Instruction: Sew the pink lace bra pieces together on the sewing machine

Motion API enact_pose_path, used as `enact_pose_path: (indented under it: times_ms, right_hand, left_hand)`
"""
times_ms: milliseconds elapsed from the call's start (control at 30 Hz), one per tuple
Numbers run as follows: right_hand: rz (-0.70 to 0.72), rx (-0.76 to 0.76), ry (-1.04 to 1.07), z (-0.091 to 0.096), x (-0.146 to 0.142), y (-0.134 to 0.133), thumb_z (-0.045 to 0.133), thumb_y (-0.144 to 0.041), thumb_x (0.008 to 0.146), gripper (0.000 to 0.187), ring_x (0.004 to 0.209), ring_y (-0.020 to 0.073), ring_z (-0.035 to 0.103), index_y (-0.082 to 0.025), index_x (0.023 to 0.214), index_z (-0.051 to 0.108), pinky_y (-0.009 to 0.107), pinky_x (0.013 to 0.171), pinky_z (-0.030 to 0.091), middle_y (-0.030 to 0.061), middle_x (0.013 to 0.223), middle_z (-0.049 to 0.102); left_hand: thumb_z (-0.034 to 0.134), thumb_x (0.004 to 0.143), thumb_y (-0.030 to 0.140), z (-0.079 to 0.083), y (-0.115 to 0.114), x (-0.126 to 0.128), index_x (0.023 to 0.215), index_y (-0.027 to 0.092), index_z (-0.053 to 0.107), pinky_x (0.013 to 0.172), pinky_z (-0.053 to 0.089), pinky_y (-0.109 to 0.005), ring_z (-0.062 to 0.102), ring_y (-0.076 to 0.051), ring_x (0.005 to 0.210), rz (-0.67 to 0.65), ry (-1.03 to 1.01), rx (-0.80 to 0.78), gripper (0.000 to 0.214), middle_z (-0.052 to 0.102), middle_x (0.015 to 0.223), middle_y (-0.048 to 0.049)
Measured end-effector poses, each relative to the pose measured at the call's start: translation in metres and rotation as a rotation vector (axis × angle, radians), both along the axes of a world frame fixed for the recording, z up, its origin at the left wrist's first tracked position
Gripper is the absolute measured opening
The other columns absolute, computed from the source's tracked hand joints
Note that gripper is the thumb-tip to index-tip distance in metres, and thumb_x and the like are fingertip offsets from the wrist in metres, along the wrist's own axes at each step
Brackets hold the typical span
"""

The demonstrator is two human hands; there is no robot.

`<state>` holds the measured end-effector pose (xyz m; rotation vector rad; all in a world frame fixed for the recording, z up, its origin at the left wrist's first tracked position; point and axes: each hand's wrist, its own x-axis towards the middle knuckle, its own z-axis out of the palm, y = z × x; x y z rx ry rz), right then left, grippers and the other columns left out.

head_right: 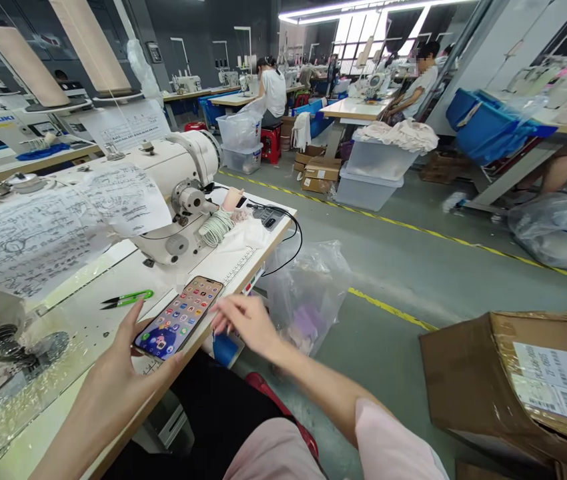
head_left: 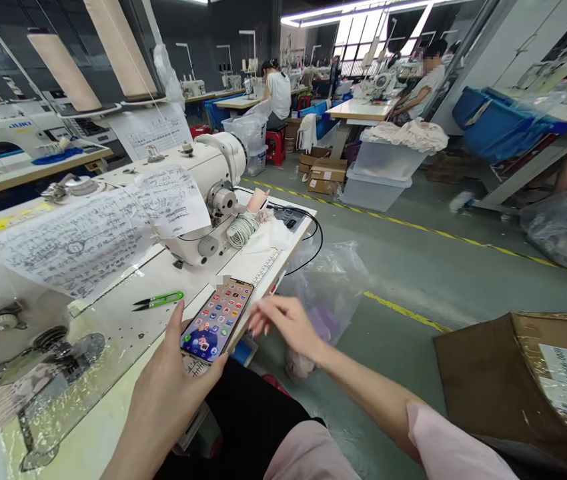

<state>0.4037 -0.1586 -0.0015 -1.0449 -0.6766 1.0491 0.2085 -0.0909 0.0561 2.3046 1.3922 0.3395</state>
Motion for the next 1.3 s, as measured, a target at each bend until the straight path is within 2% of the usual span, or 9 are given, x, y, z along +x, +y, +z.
enact_pose_path:
  times_ms: [33,67,167,300,533,767,1000,1133,1300]
  right_hand:
    - [-0.147,-0.046,-0.578,0.004,0.017,0.009,0.051,-0.037,0.092,0.027,0.063,0.0146,0.065,-0.022,0.084,0.073,0.029,0.064,0.054,0.0007,0.069,0.069]
    - [-0.218,-0.075,-0.754,0.007,0.034,0.019,0.053,-0.033,0.091,0.023,0.075,0.0188,0.066,-0.022,0.090,0.073,0.036,0.074,0.054,0.0041,0.083,0.072]
    - [-0.288,-0.098,-0.992,0.016,0.079,0.056,0.058,-0.013,0.081,0.029,0.112,0.0261,0.057,-0.023,0.107,0.069,0.041,0.093,0.046,0.0086,0.120,0.065]
    - [-0.305,-0.117,-1.168,0.023,0.107,0.090,0.059,-0.007,0.078,0.017,0.108,0.0280,0.056,-0.019,0.080,0.071,0.040,0.093,0.040,0.0115,0.101,0.069]
    - [-0.349,-0.037,-1.160,0.032,0.124,0.098,0.058,-0.026,0.085,0.013,0.083,0.0176,0.060,-0.021,0.084,0.070,0.029,0.074,0.042,0.0035,0.090,0.071]
    - [-0.201,0.102,-1.090,0.032,0.117,0.102,0.064,-0.039,0.080,0.020,0.067,0.0130,0.058,-0.022,0.075,0.072,0.026,0.067,0.044,0.0006,0.077,0.071]
    - [-0.558,-0.047,-1.048,0.021,0.126,0.082,0.046,-0.049,0.089,0.036,0.086,0.0189,0.059,-0.022,0.099,0.068,0.033,0.079,0.044,0.0074,0.103,0.069]
    - [-0.535,-0.159,-1.135,0.015,0.131,0.077,0.068,-0.047,0.075,0.029,0.083,0.0223,0.058,-0.022,0.087,0.070,0.036,0.079,0.043,0.0059,0.087,0.067]
    - [-0.428,-0.056,-1.164,0.023,0.120,0.078,0.059,-0.031,0.084,0.013,0.098,0.0236,0.059,-0.022,0.077,0.067,0.041,0.093,0.041,0.0058,0.094,0.070]
  left_hand:
    - [0.058,0.077,0.057,-0.001,0.007,0.002,0.151,0.028,0.015,0.071,0.051,-0.035,0.067,-0.030,0.102,-0.032,0.024,0.006,0.090,0.062,0.128,-0.0097]
    - [0.057,0.077,0.059,-0.002,0.013,0.003,0.152,0.026,0.015,0.074,0.051,-0.036,0.065,-0.032,0.107,-0.068,0.037,0.013,0.092,0.061,0.130,-0.0113]
    - [0.056,0.077,0.060,-0.004,0.027,0.010,0.152,0.022,0.015,0.087,0.049,-0.042,0.054,-0.034,0.123,-0.148,0.031,0.039,0.093,0.057,0.134,-0.0131]
    - [0.056,0.077,0.058,-0.009,0.038,0.023,0.152,0.022,0.018,0.093,0.046,-0.046,0.044,-0.035,0.130,-0.165,0.010,0.049,0.092,0.056,0.133,-0.0120]
    - [0.060,0.077,0.047,-0.028,0.057,0.060,0.152,0.019,0.018,0.097,0.044,-0.045,0.047,-0.032,0.126,-0.265,-0.111,-0.007,0.090,0.056,0.125,-0.0141]
    - [0.064,0.075,0.045,-0.041,0.072,0.102,0.149,0.013,0.026,0.096,0.044,-0.047,0.050,-0.034,0.120,-0.309,-0.115,0.167,0.089,0.058,0.121,-0.0166]
    - [0.050,0.089,0.039,-0.030,0.063,0.103,0.137,0.013,0.046,0.095,0.042,-0.049,0.050,-0.035,0.120,-0.332,-0.090,0.373,0.054,0.060,0.129,-0.0154]
    - [0.044,0.092,0.032,-0.024,0.060,0.107,0.127,0.016,0.056,0.091,0.044,-0.044,0.055,-0.031,0.115,-0.371,-0.117,0.397,0.040,0.065,0.122,-0.0117]
    - [0.040,0.094,0.033,-0.025,0.056,0.092,0.128,0.018,0.054,0.089,0.044,-0.042,0.059,-0.027,0.109,-0.326,-0.163,0.374,0.040,0.067,0.120,-0.0100]
